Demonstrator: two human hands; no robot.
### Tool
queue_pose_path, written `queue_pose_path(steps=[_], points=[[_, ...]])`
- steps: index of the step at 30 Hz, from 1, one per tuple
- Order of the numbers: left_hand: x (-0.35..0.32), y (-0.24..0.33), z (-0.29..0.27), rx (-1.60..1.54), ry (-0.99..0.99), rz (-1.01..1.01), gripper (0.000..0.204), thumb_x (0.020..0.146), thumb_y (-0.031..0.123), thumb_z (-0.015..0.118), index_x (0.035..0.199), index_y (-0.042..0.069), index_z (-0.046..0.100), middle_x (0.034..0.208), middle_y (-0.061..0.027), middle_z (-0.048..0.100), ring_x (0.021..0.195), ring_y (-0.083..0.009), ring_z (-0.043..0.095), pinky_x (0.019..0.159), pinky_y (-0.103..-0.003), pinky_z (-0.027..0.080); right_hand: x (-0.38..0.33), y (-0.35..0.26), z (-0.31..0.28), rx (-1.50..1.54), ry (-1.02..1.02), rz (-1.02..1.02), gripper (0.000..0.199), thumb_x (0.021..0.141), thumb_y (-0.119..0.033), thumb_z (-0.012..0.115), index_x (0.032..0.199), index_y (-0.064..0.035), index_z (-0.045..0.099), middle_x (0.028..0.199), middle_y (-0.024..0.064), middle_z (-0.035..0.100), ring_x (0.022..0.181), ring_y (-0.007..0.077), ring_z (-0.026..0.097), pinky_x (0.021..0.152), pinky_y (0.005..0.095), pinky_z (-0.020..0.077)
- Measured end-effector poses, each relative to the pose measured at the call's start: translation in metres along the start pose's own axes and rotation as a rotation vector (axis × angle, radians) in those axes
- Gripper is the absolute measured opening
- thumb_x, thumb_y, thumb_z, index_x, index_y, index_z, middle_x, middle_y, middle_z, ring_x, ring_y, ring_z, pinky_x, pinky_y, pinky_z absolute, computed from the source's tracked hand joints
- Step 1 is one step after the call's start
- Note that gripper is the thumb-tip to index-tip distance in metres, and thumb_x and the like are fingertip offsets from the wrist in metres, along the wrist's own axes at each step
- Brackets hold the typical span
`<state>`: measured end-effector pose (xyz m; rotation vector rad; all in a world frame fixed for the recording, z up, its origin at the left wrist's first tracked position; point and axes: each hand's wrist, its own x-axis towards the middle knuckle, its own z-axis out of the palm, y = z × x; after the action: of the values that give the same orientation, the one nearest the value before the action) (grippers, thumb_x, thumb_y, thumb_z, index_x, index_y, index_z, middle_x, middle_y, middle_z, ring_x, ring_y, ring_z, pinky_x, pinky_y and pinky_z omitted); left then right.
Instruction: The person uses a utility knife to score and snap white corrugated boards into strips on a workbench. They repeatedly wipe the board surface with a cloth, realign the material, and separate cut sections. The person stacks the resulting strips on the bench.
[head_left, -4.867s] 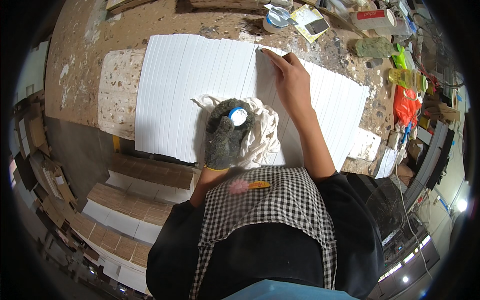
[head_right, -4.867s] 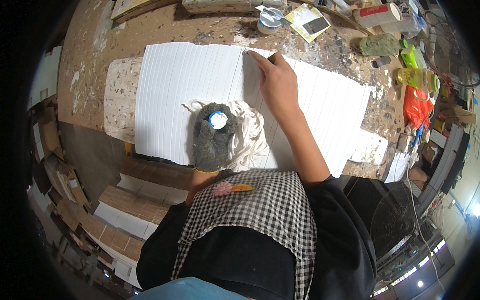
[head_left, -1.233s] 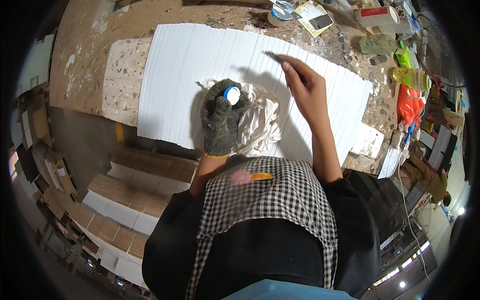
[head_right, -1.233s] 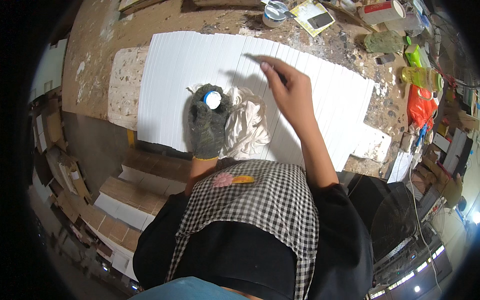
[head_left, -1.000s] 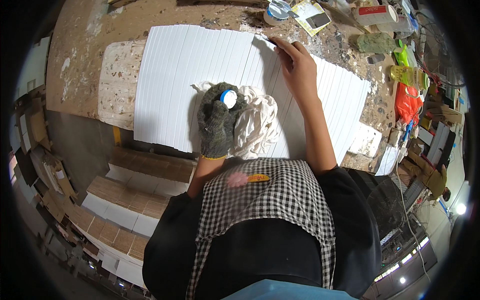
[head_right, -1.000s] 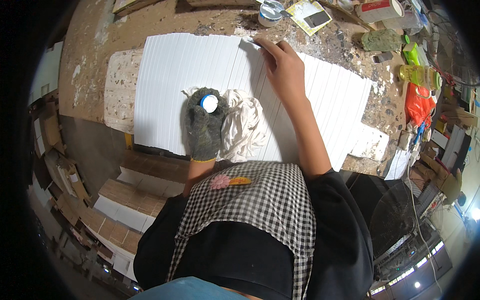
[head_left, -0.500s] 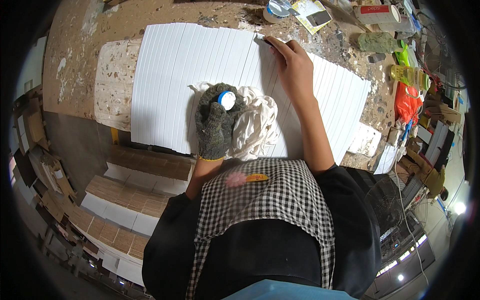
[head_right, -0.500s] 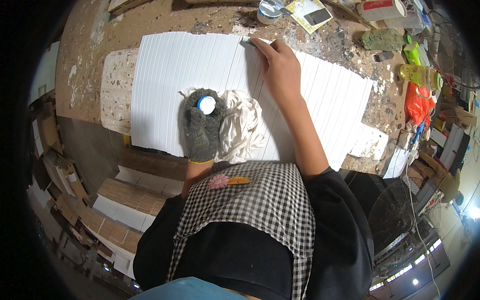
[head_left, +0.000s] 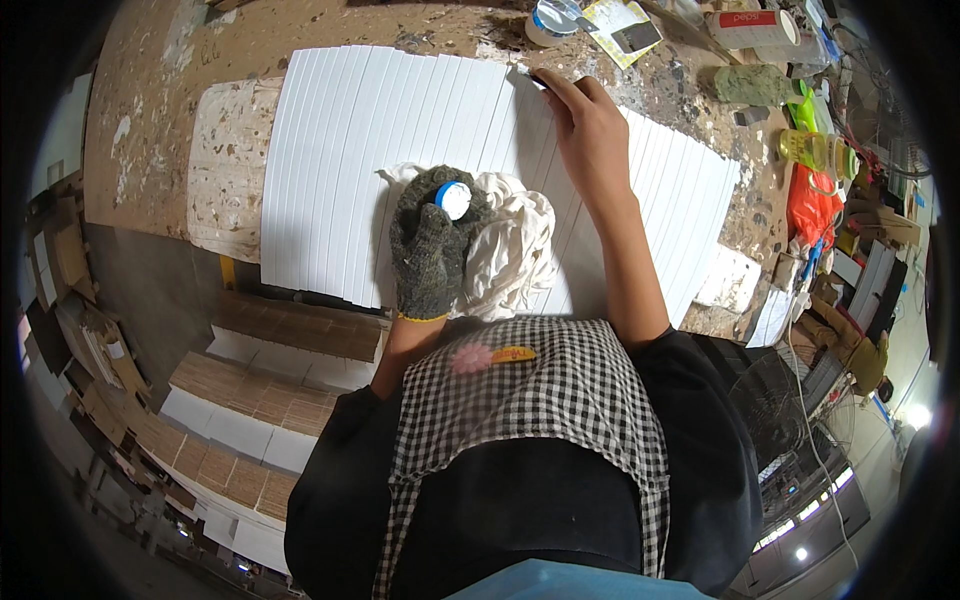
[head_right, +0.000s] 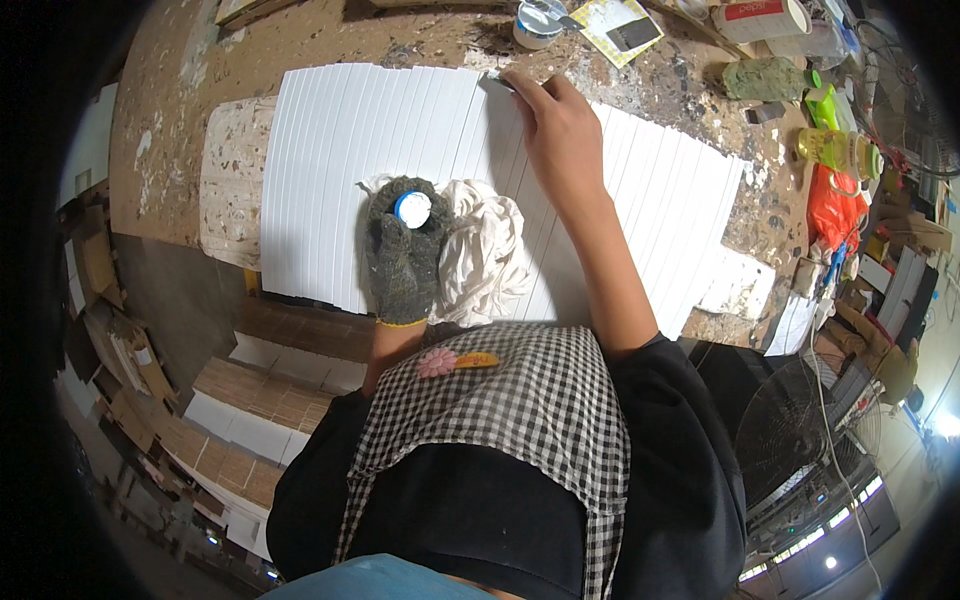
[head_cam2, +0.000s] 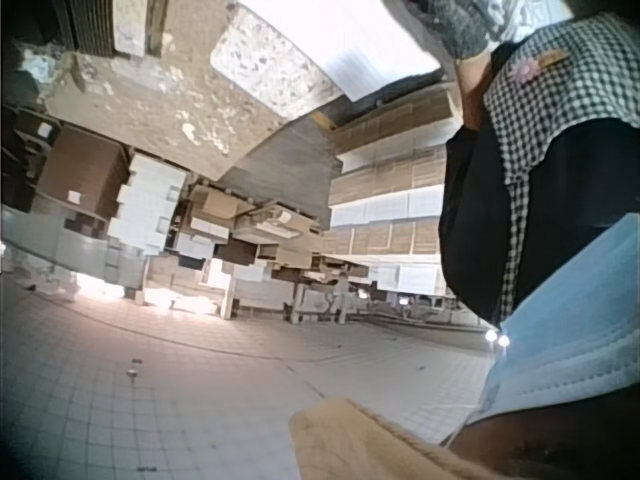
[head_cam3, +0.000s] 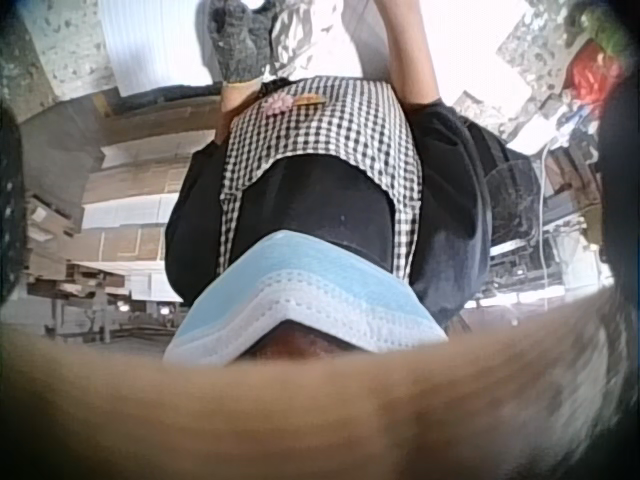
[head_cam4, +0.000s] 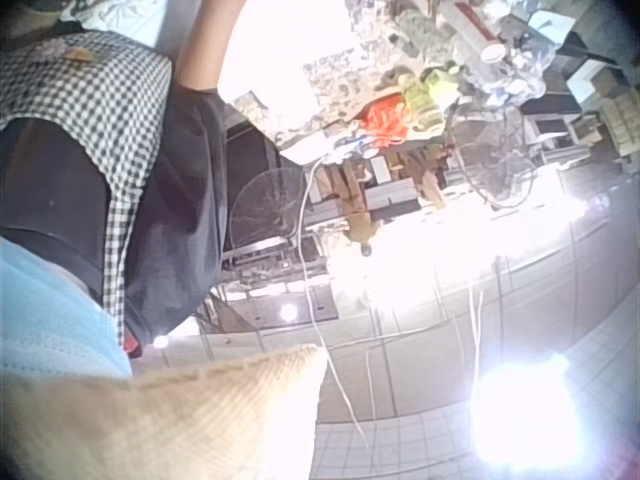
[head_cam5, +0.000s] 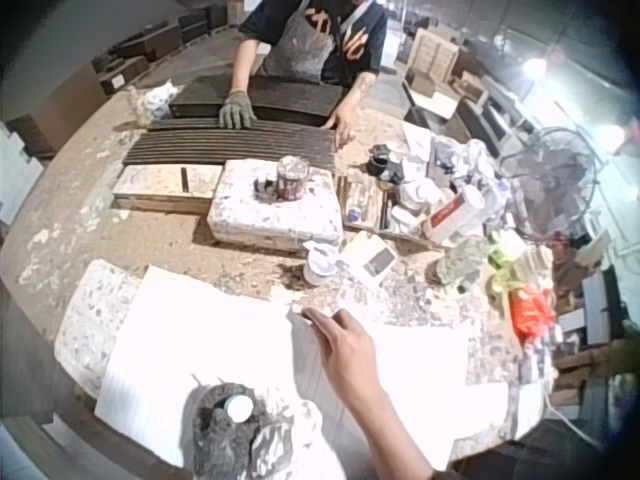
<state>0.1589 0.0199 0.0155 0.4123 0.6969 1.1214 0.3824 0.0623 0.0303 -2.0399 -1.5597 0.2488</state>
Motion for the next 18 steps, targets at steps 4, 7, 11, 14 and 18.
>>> queue_pose_path(steps=[4,7,11,14,18], points=[[-0.0002,0.0013,0.0034,-0.003,0.03,-0.003,0.051,0.097,0.027,0.077,0.134,-0.003,0.06,0.124,-0.0165,0.068,0.111,-0.0288,0.069,0.094,-0.044,0.062,0.0014,-0.0002,0.0017,-0.018,-0.009,-0.036,0.031,0.098,-0.011,0.069,0.127,-0.0208,0.075,0.084,0.0104,0.063,0.068,0.0293,0.063,0.064,0.0414,0.0516],[0.0004,0.0019,0.0038,0.004,0.018,0.0,0.051,0.097,0.028,0.077,0.134,-0.002,0.06,0.124,-0.0162,0.068,0.11,-0.0285,0.069,0.093,-0.044,0.062,0.0,-0.0006,-0.0011,-0.036,-0.022,-0.027,0.032,0.098,-0.011,0.068,0.128,-0.0214,0.074,0.084,0.0107,0.062,0.068,0.0293,0.063,0.064,0.0415,0.0519],[0.0,0.0015,0.0038,0.021,0.025,-0.004,0.05,0.097,0.028,0.076,0.134,-0.002,0.06,0.124,-0.0156,0.069,0.11,-0.0281,0.069,0.093,-0.042,0.062,-0.0003,-0.0024,-0.0041,-0.034,-0.037,0.015,0.032,0.097,-0.011,0.068,0.127,-0.0204,0.075,0.085,0.0112,0.062,0.071,0.0302,0.064,0.066,0.0426,0.0528],[-0.0001,0.0024,0.004,0.015,0.022,-0.011,0.048,0.097,0.026,0.076,0.134,-0.002,0.061,0.123,-0.0152,0.069,0.11,-0.0279,0.069,0.093,-0.042,0.062,0.001,-0.0039,-0.0032,-0.015,-0.053,0.012,0.031,0.097,-0.011,0.068,0.126,-0.0175,0.075,0.086,0.0128,0.062,0.076,0.0316,0.065,0.07,0.0441,0.0535],[-0.0002,0.0038,0.0047,0.024,0.013,-0.004,0.046,0.098,0.026,0.075,0.133,-0.002,0.062,0.123,-0.0149,0.069,0.11,-0.0278,0.07,0.093,-0.041,0.062,0.0009,-0.0038,-0.0018,-0.04,-0.032,-0.02,0.031,0.097,-0.012,0.069,0.127,-0.0198,0.075,0.085,0.0113,0.061,0.073,0.0304,0.064,0.067,0.0432,0.0528]])
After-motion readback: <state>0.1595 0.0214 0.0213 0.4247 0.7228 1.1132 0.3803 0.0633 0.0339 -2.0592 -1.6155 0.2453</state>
